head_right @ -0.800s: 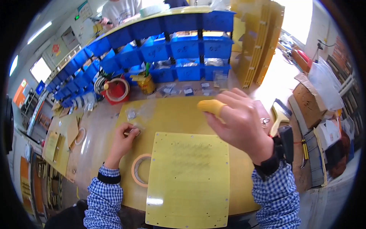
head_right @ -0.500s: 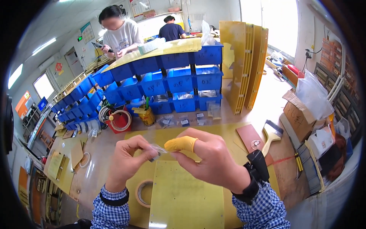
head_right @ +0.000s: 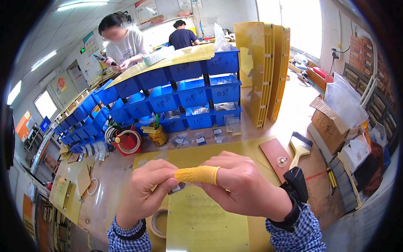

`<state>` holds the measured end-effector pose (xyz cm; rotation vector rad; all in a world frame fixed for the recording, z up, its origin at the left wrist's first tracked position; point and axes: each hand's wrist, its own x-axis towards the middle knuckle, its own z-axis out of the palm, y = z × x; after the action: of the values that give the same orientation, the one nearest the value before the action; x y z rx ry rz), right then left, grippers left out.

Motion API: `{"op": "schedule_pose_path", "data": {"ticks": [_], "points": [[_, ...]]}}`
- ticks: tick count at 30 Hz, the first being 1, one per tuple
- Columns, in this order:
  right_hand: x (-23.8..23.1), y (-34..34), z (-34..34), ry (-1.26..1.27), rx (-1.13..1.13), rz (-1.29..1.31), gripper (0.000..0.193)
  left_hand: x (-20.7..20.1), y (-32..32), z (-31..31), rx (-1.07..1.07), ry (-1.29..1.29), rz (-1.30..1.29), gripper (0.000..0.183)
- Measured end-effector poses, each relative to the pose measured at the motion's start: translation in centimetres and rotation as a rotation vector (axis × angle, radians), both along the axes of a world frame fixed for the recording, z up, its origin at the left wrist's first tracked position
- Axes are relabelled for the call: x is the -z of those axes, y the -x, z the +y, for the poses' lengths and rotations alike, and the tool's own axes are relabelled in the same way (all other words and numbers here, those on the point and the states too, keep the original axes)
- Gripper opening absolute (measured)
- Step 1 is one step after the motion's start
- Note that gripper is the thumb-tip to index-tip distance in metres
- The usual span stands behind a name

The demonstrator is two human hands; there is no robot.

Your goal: The person removes small metal pins from a plastic bag and inserts them one by one into holes on a yellow board. After briefly handling a power adapter, they resume inserting more pins into the board by hand.

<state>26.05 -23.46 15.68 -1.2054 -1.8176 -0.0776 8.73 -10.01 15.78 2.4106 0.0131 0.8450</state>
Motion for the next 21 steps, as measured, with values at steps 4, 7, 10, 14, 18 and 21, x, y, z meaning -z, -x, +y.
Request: {"op": "schedule_pose_path", "data": {"ticks": [4,7,10,14,18,21], "points": [[0.7,0.3,0.3,-0.013,-0.070,0.148,0.023,-0.6,0.1,-0.8,-0.052,0.116,0.124,0.019],[0.1,0.4,-0.3,0.044,-0.070,0.177,0.025,0.1,-0.2,-1.2,0.043,0.117,0.037,0.032],[-0.2,0.4,-1.0,0.126,-0.049,0.177,0.026,-0.4,-0.1,-1.1,0.132,0.127,0.050,0.056],[0.1,0.2,-0.6,0.057,-0.033,0.183,0.025,-0.7,0.5,-0.9,0.147,0.730,0.162,0.071],[0.8,0.1,-0.3,0.017,-0.113,0.126,0.022,-0.7,0.3,-1.2,0.114,0.760,0.277,0.058],[0.7,-0.2,-0.4,0.067,-0.103,0.108,0.019,-0.6,0.1,-1.4,0.112,0.724,0.212,0.061]]}}
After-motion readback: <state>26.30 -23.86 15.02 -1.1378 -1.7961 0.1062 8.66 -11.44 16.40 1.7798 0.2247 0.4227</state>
